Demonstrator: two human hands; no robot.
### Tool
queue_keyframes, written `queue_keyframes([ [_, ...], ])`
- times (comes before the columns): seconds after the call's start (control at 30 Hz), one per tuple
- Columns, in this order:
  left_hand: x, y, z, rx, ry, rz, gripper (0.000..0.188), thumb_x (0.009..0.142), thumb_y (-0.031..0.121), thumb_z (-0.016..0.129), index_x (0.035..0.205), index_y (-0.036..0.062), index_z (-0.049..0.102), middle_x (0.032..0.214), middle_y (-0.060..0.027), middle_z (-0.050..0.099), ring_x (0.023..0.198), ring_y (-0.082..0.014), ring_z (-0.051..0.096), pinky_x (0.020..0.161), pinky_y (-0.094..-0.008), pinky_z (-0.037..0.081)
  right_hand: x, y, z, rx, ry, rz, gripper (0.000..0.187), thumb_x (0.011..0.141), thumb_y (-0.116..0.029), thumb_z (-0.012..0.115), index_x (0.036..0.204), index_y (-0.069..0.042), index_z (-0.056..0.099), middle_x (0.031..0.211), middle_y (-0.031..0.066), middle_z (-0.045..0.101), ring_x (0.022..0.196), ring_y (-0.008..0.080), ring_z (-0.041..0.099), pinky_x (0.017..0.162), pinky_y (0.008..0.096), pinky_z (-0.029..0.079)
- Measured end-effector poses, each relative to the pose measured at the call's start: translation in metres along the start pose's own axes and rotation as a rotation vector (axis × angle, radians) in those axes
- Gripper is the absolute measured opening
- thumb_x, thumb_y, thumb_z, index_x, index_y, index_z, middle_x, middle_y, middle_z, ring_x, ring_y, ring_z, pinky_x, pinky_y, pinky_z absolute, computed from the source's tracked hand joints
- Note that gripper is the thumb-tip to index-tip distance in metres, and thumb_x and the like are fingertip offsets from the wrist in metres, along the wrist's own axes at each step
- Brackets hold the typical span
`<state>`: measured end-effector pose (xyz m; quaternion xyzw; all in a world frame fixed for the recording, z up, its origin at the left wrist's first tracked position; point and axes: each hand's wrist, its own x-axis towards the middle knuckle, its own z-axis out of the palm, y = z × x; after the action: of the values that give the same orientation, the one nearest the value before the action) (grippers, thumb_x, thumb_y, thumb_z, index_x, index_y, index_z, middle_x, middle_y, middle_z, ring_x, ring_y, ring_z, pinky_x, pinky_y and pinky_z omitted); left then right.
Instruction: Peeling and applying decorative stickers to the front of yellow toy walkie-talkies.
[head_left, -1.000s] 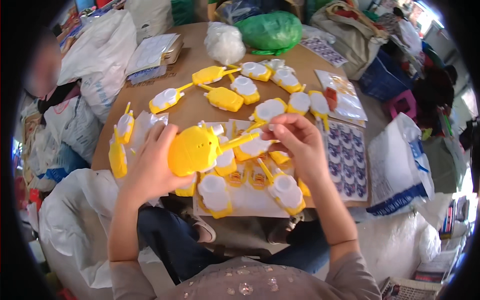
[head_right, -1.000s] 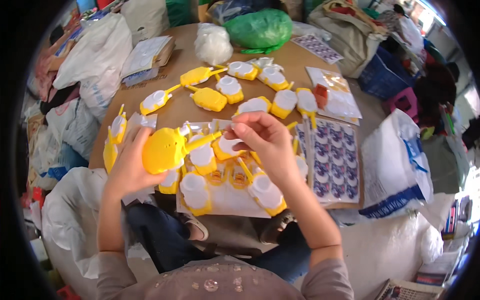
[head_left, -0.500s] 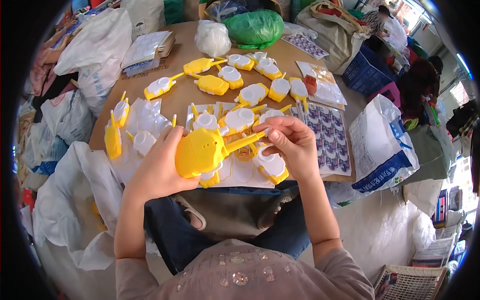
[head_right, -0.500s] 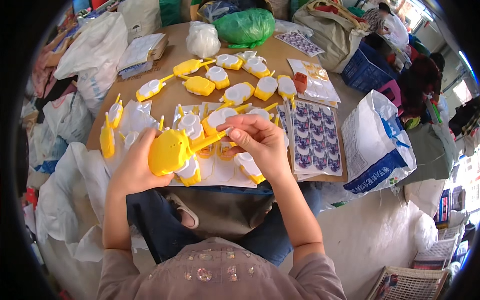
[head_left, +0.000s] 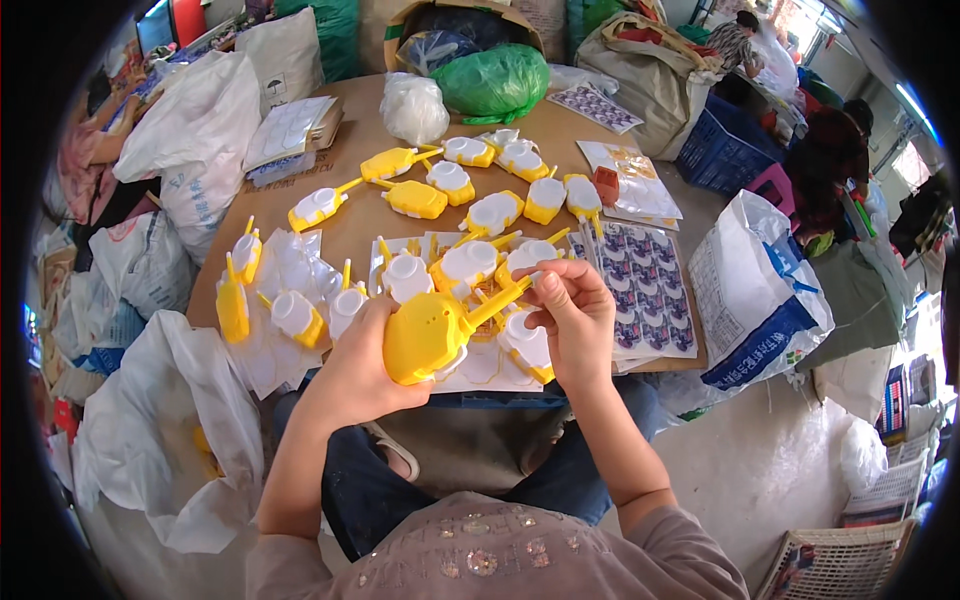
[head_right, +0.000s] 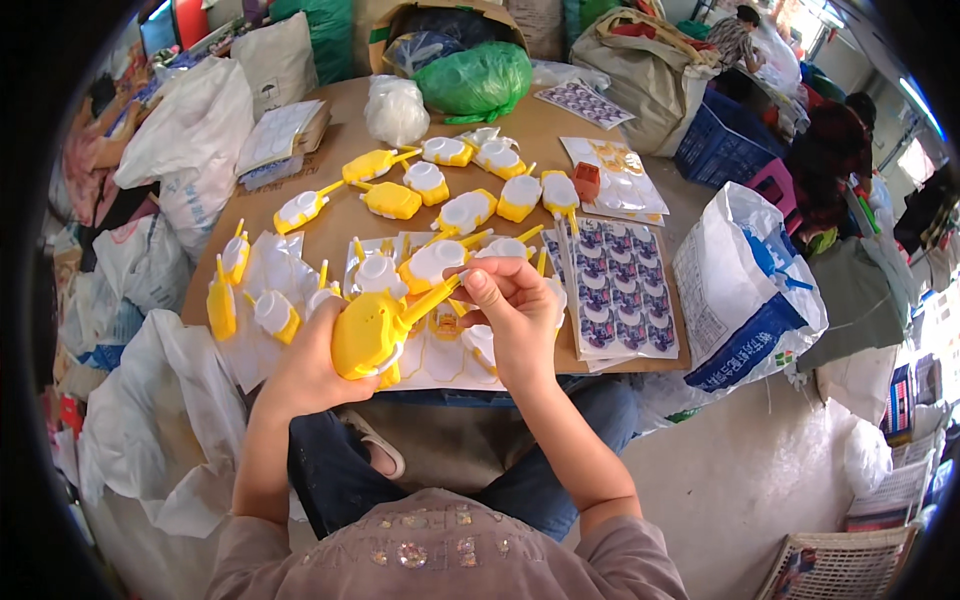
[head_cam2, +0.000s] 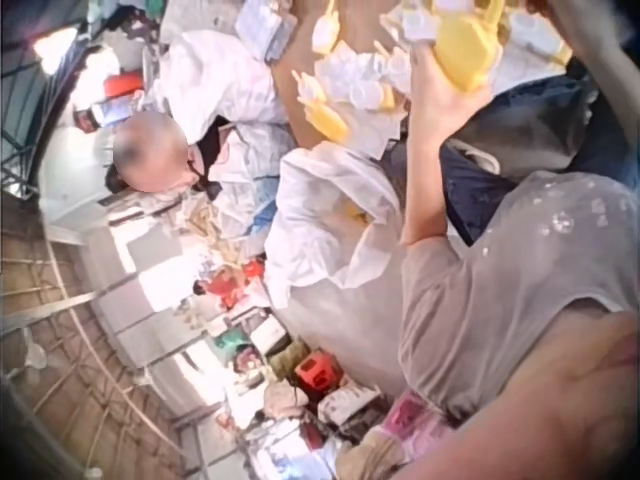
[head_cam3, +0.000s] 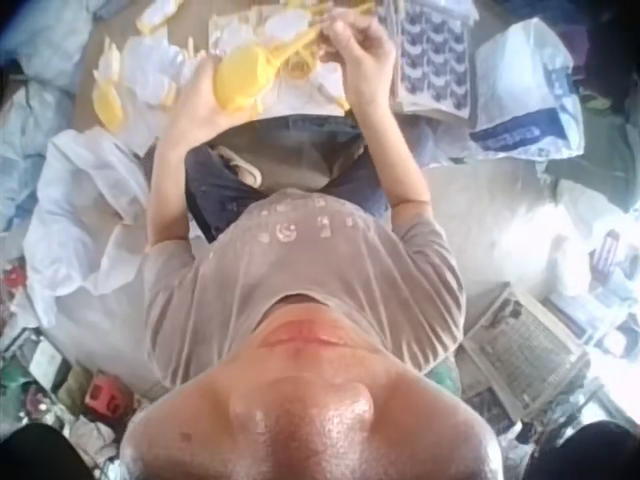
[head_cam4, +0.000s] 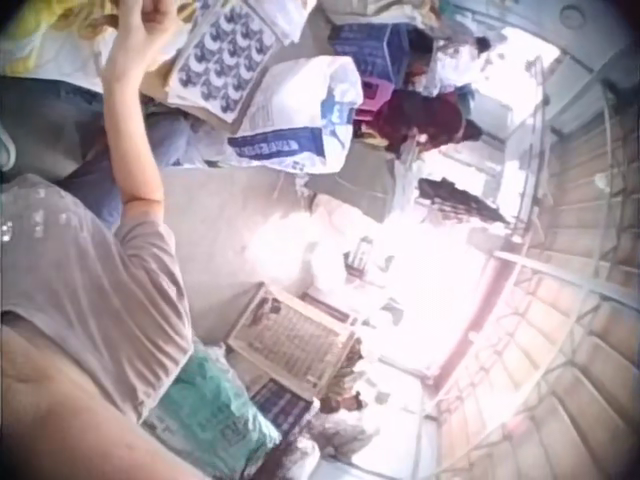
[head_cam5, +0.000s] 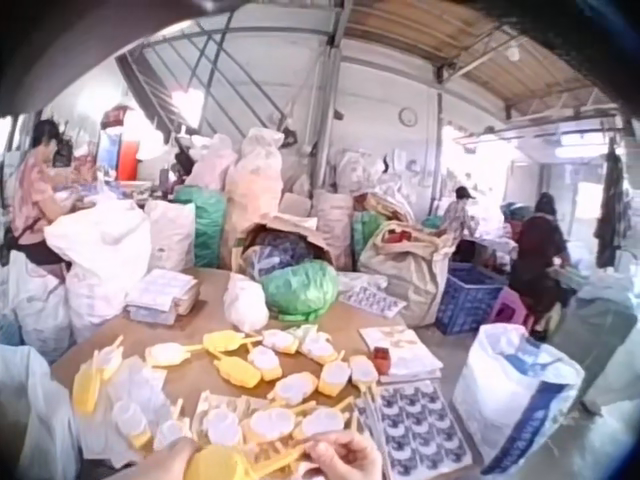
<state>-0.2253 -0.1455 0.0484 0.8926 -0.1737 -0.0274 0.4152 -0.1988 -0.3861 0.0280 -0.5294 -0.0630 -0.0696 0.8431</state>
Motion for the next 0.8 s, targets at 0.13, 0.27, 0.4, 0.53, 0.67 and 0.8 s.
queue_keyframes([
  [0.13, -0.003, -0.001, 0.015, 0.076, 0.149, 0.026, 0.072, 0.061, 0.013, 0.083, 0.119, -0.0007, 0.043, 0.112, -0.0207, 0.050, 0.103, -0.0389, 0.055, 0.089, -0.0427, 0.047, -0.001, 0.003, 0.006, 0.005, 0.035, -0.037, 0.018, 0.092, -0.020, 0.068, 0.101, -0.005, 0.063, 0.097, 0.0096, 0.073, 0.080, 0.0118, 0.069, 0.060, 0.0213, 0.053],
  [0.27, -0.008, 0.008, 0.036, 0.330, 0.458, 0.121, 0.073, 0.059, 0.011, 0.086, 0.117, 0.0015, 0.043, 0.106, -0.0193, 0.046, 0.097, -0.0392, 0.055, 0.077, -0.0451, 0.051, 0.000, 0.009, 0.012, 0.090, 0.124, -0.006, 0.018, 0.092, -0.022, 0.068, 0.101, -0.006, 0.063, 0.097, 0.0085, 0.073, 0.081, 0.0105, 0.068, 0.062, 0.0200, 0.051],
  [0.4, -0.010, 0.010, 0.049, 0.359, 0.528, 0.083, 0.072, 0.059, 0.012, 0.086, 0.116, 0.0022, 0.043, 0.105, -0.0184, 0.045, 0.097, -0.0389, 0.055, 0.077, -0.0441, 0.051, 0.003, 0.006, 0.014, 0.041, 0.113, 0.010, 0.017, 0.094, -0.016, 0.064, 0.106, -0.004, 0.063, 0.106, 0.0111, 0.070, 0.089, 0.0132, 0.069, 0.070, 0.0234, 0.057],
  [0.53, -0.011, 0.006, 0.054, 0.288, 0.516, 0.084, 0.072, 0.060, 0.013, 0.085, 0.117, 0.0022, 0.042, 0.105, -0.0184, 0.045, 0.097, -0.0387, 0.055, 0.078, -0.0442, 0.051, -0.007, 0.008, 0.024, -0.059, 0.024, -0.171, 0.024, 0.093, -0.013, 0.065, 0.114, -0.003, 0.060, 0.115, 0.0146, 0.068, 0.103, 0.0215, 0.067, 0.080, 0.0303, 0.057],
  [0.67, -0.012, 0.004, 0.059, 0.130, 0.475, 0.085, 0.072, 0.061, 0.014, 0.084, 0.118, 0.0021, 0.041, 0.109, -0.0193, 0.046, 0.097, -0.0382, 0.055, 0.079, -0.0448, 0.051, -0.006, 0.012, 0.018, 0.017, 0.024, -0.153, 0.032, 0.094, -0.012, 0.063, 0.125, -0.005, 0.053, 0.116, 0.0181, 0.067, 0.104, 0.0228, 0.067, 0.079, 0.0324, 0.058],
  [0.8, -0.011, 0.003, 0.059, 0.084, 0.483, 0.117, 0.070, 0.061, 0.014, 0.083, 0.116, 0.0016, 0.042, 0.111, -0.0198, 0.047, 0.099, -0.0384, 0.055, 0.083, -0.0448, 0.049, -0.005, 0.009, 0.016, 0.067, -0.038, -0.119, 0.032, 0.095, -0.013, 0.061, 0.126, -0.005, 0.052, 0.116, 0.0197, 0.066, 0.100, 0.0251, 0.069, 0.075, 0.0325, 0.060],
])
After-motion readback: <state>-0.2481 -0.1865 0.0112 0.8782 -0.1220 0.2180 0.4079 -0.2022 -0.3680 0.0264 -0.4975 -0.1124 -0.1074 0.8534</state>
